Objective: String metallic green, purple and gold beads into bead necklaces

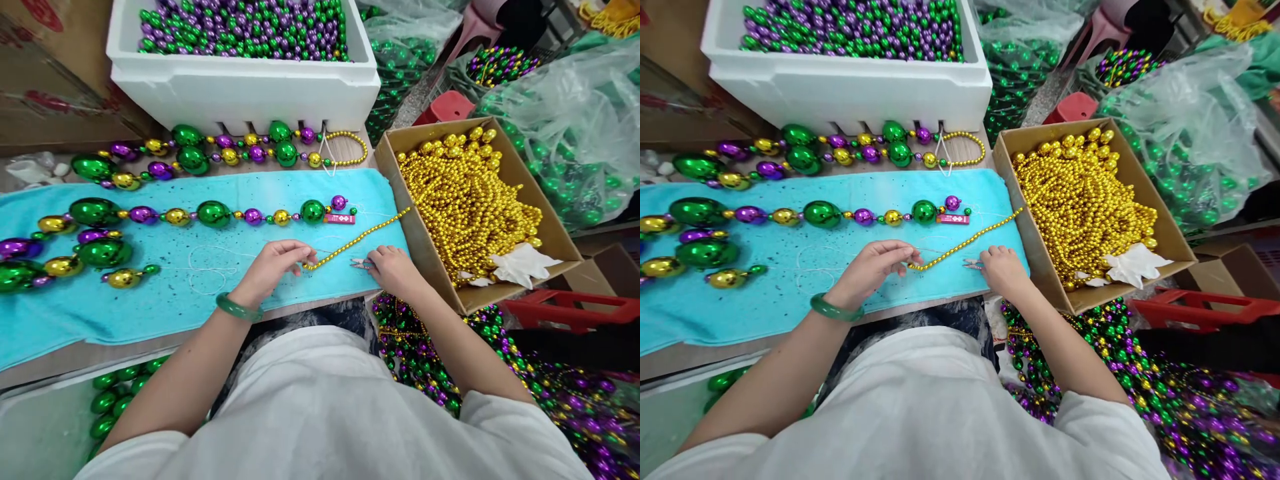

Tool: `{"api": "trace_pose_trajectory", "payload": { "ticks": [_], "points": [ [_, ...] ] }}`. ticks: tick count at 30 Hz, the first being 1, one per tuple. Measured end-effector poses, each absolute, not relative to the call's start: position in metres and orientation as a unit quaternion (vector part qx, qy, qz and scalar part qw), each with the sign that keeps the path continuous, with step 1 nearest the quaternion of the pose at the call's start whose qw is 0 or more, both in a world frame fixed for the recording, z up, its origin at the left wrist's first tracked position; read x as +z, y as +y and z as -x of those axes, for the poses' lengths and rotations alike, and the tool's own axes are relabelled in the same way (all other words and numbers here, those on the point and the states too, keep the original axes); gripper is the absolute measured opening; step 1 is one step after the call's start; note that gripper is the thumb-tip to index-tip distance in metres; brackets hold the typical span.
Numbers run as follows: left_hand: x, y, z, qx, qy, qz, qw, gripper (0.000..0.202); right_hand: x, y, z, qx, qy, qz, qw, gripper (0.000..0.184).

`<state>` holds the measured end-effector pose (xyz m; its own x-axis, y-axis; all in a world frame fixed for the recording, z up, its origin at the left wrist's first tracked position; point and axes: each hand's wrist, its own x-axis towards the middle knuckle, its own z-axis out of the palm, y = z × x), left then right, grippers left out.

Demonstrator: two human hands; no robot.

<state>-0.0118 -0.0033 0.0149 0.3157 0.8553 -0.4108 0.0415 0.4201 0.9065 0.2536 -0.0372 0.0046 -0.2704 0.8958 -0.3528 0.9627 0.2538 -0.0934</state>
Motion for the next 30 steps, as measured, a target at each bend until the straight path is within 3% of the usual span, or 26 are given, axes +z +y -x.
{"api": "trace_pose_trajectory", "payload": {
  "ticks": [2, 5, 8, 10, 14, 20, 30],
  "points": [
    [0.014, -0.002, 0.012, 0.323, 0.496, -0.422, 0.687, 0.027, 0.008, -0.036, -0.260, -0.201, 0.768, -0.605, 0.059, 0.017],
    [0.012, -0.002, 0.012, 0.345, 0.492, -0.397, 0.694, 0.030, 0.019, -0.036, -0.270, -0.342, 0.702, -0.617, -0.099, 0.015],
    [0.010, -0.003, 0.012, 0.347, 0.496, -0.401, 0.687, 0.034, 0.032, -0.042, -0.265, -0.518, 0.586, -0.571, -0.249, 0.024],
    [0.011, -0.005, 0.010, 0.339, 0.506, -0.420, 0.673, 0.035, 0.037, -0.047, -0.250, -0.616, 0.502, -0.526, -0.304, 0.034],
    [0.017, -0.011, 0.007, 0.323, 0.523, -0.462, 0.640, 0.038, 0.029, -0.050, -0.212, -0.694, 0.383, -0.522, -0.315, 0.047],
    [0.020, -0.017, 0.006, 0.314, 0.532, -0.499, 0.609, 0.039, 0.017, -0.043, -0.188, -0.684, 0.320, -0.534, -0.381, 0.042],
    [0.014, -0.019, 0.007, 0.316, 0.535, -0.514, 0.592, 0.038, 0.018, -0.044, -0.186, -0.685, 0.297, -0.545, -0.380, 0.044]
  ]
}}
